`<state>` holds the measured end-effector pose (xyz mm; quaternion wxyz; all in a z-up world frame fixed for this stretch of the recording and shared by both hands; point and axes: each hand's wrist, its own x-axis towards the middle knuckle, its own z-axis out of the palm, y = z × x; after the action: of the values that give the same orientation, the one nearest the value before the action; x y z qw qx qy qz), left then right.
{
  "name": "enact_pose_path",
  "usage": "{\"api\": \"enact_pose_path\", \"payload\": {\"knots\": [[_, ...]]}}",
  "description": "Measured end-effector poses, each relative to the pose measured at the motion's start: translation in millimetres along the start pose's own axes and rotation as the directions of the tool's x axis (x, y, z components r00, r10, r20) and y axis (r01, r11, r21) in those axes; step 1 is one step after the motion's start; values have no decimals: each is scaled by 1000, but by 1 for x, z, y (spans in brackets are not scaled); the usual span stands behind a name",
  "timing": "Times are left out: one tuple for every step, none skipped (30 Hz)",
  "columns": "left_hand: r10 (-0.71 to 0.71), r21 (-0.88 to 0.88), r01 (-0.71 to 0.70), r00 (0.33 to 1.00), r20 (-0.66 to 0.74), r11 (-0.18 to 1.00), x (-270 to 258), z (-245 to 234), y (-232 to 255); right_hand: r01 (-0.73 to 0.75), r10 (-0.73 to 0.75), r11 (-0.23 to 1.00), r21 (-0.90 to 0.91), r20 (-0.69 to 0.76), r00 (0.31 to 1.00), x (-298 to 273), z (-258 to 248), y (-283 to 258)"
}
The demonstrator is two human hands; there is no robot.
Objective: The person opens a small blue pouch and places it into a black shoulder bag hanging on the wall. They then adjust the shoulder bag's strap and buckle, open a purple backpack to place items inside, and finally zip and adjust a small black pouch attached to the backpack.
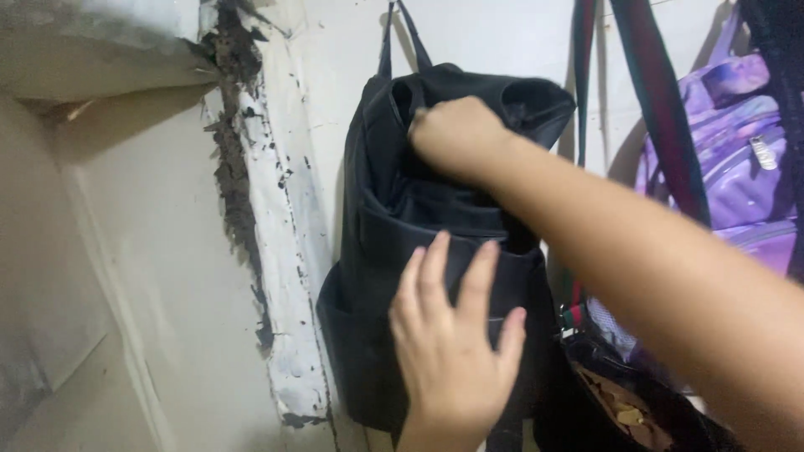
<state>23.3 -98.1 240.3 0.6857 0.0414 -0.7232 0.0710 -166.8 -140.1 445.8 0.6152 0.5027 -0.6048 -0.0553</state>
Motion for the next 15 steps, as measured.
{"api": "enact_pose_path", "payload": {"knots": [[3, 10, -3, 1000, 25, 1000, -2, 3, 2, -110, 113, 987, 115, -18, 993, 1, 3, 6], [2, 11, -2, 1000, 28, 1000, -2, 6, 2, -110, 113, 987, 118, -16, 993, -1, -13, 11], [-10, 18, 9, 998, 68, 1000, -2, 10, 2, -116, 154, 971, 210, -171, 973, -3, -29, 16], [-21, 22, 19, 994, 106, 1000, -1, 15, 3, -106, 203, 949, 297, -318, 926, -5, -45, 22], [-21, 20, 19, 994, 107, 1000, 4, 24, -3, -107, 203, 949, 296, -316, 927, -2, -53, 31], [-27, 29, 25, 996, 82, 999, 9, 33, -7, -118, 250, 921, 372, -331, 910, 0, -60, 41], [-33, 39, 31, 998, 57, 999, 14, 43, -12, -125, 298, 886, 446, -341, 892, 2, -67, 52], [-27, 35, 25, 998, 55, 999, 28, 51, -21, -129, 300, 888, 442, -343, 890, 8, -62, 60], [-108, 22, 107, 991, 85, 994, 42, 60, -30, -147, 332, 854, 499, -305, 893, 13, -58, 68], [-187, 9, 187, 975, 120, 982, 56, 69, -35, -170, 363, 814, 555, -260, 895, 16, -54, 79], [-180, 3, 181, 976, 123, 983, 63, 72, -40, -178, 369, 816, 551, -258, 893, 13, -54, 79], [-255, 9, 260, 941, 223, 966, 70, 75, -48, -143, 350, 823, 550, -291, 891, 13, -54, 77], [-325, 25, 336, 890, 319, 942, 77, 78, -55, -109, 330, 829, 548, -323, 887, 12, -55, 75], [-322, 21, 333, 890, 321, 943, 76, 77, -57, -113, 332, 830, 546, -322, 887, 5, -60, 61], [-350, 27, 364, 872, 343, 931, 75, 76, -59, -5, 238, 861, 509, -394, 888, -3, -64, 47]]}}
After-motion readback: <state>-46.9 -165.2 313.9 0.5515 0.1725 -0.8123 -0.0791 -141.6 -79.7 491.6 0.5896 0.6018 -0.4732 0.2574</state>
